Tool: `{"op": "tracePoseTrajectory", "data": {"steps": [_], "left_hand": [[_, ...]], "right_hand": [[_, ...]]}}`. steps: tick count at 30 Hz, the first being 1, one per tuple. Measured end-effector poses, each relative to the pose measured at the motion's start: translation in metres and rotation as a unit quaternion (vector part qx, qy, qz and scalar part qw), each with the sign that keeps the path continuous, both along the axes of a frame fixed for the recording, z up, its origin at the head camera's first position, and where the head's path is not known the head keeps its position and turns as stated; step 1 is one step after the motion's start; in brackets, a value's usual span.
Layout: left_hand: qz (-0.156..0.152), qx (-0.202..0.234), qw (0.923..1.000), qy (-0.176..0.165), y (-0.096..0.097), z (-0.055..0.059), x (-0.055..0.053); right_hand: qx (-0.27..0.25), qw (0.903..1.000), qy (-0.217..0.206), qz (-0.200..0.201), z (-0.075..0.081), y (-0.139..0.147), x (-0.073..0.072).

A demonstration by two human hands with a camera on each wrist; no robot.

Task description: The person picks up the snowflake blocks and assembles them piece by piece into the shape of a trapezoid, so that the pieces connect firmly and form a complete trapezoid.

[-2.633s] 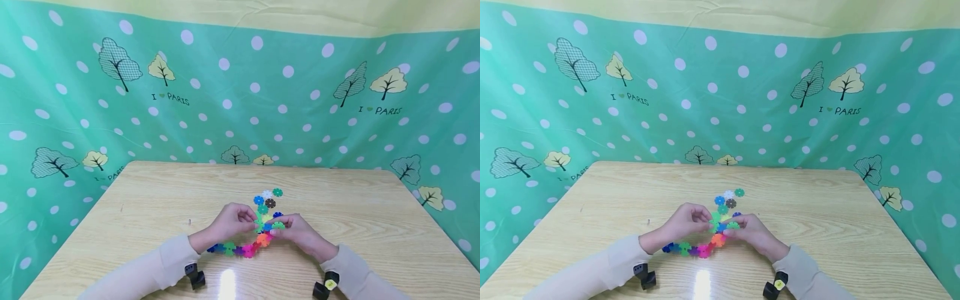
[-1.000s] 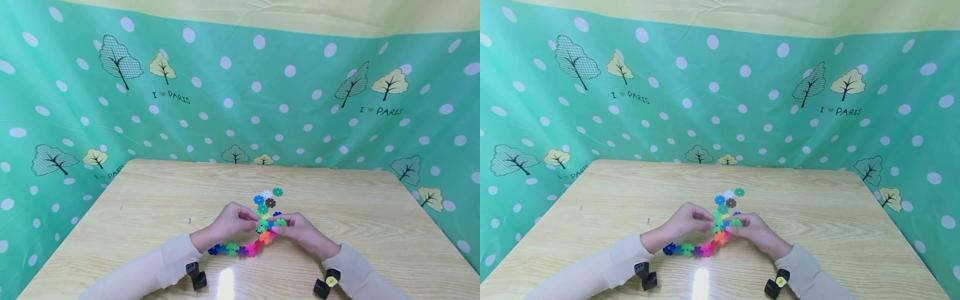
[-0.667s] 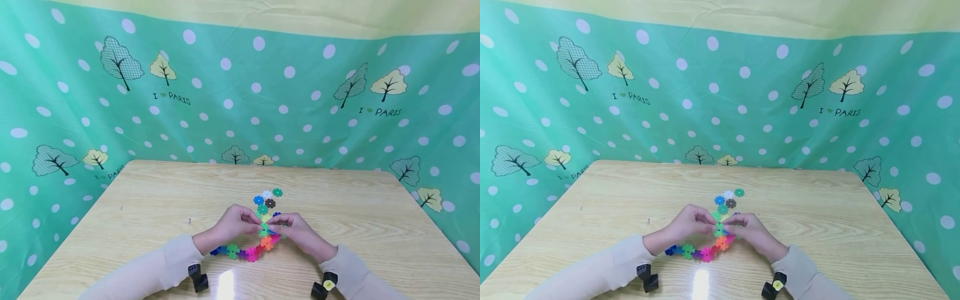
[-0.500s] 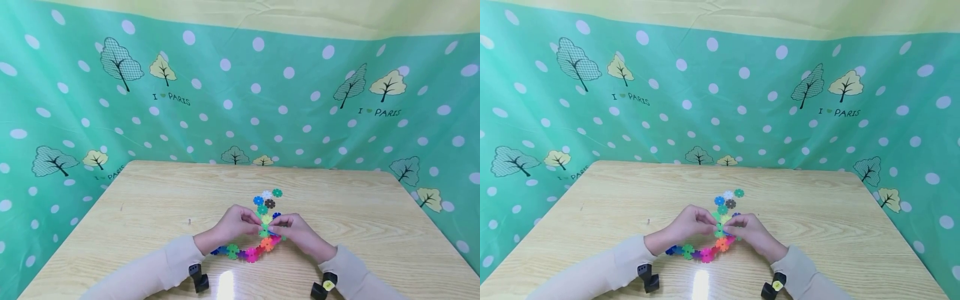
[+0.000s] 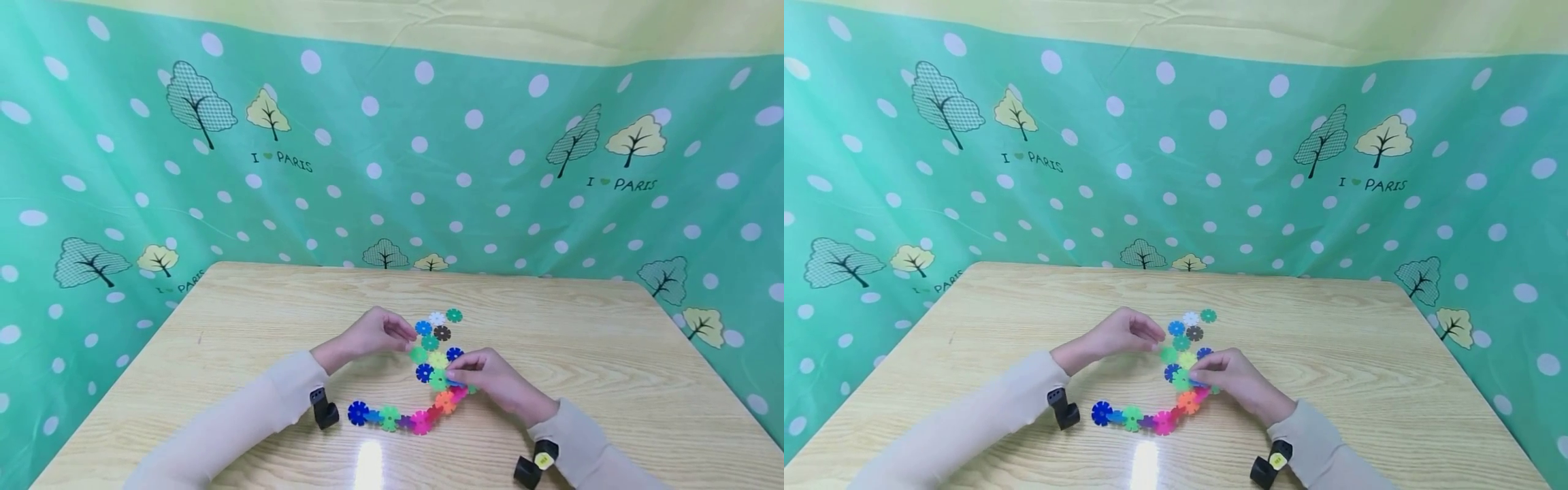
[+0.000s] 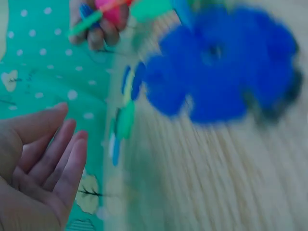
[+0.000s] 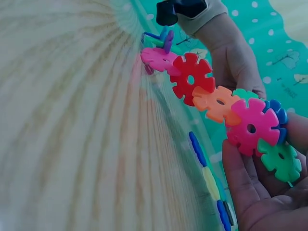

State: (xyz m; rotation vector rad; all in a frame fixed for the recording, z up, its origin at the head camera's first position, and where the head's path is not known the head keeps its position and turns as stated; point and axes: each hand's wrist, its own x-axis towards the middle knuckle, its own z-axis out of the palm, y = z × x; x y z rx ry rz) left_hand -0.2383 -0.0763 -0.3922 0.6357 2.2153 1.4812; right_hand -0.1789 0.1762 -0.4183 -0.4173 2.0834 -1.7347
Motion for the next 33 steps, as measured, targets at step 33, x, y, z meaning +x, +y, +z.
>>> {"op": "tracePoseTrajectory", "data": {"steps": [33], "left_hand": [[-0.071, -0.079, 0.9902, 0.092, 0.008, -0.036, -0.023]], "right_hand": [[-0.045, 0.9968, -0.048, 0.045, -0.004, 0.008, -0.006]]}}
